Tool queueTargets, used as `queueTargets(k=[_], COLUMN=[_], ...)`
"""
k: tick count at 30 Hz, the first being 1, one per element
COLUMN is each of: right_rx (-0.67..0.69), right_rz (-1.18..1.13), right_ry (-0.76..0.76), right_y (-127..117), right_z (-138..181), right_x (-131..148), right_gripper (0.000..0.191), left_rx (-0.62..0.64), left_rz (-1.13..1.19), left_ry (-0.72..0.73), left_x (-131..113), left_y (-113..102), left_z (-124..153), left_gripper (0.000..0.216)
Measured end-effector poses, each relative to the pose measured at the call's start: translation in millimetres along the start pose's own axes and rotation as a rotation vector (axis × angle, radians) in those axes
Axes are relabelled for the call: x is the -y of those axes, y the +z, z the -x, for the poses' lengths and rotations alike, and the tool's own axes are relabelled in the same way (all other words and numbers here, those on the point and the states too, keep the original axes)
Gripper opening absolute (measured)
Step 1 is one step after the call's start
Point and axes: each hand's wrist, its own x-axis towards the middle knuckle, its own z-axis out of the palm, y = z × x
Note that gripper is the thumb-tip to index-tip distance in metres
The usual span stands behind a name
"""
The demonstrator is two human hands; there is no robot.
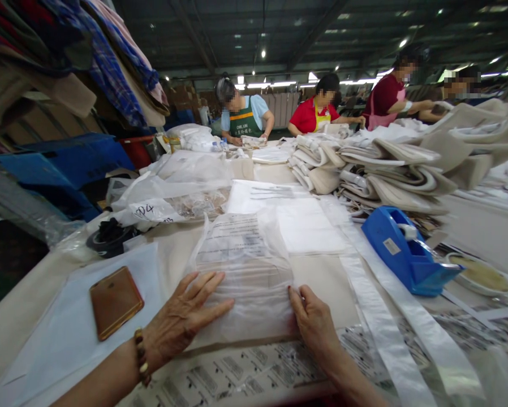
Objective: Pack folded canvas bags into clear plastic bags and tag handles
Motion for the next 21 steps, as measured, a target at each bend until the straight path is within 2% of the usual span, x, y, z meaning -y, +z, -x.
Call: queueTargets(k=[5,9,12,15,18,21], right_rx=[-0.009,-0.001,-0.019,-0.066,-0.153,-0.224], right_rz=[0.021,0.047,0.066,0.124,0.276,0.376], right_ry=[-0.019,-0.019,-0.02,-0.046,-0.083,-0.076], right_y=[-0.8,-3.3,-4.3,-2.8,-1.3,-7.3], right_z=[-0.5,0.1,2.6,4.7,2.5,-2.2], right_x=[1.0,1.9,0.9,-3.3,-11.5,-20.1], right_gripper=[0.036,0.038,0.04,0.043,0.05,0.056], left_rx=[-0.091,-0.213,-0.2,-0.168,-0.158,-0.154], left_rz=[0.046,0.058,0.12,0.15,0.149,0.128], left_ry=[-0.29,-0.242,-0.237,-0.251,-0.253,-0.246], left_x=[-33.3,-34.8,-27.6,-24.6,-25.3,-25.7], left_y=[11.9,35.6,48.6,52.5,51.7,50.3], left_z=[-31.7,-49.5,-49.7,-46.1,-45.5,-47.9], left_gripper=[0.018,0.022,0.02,0.017,0.017,0.018])
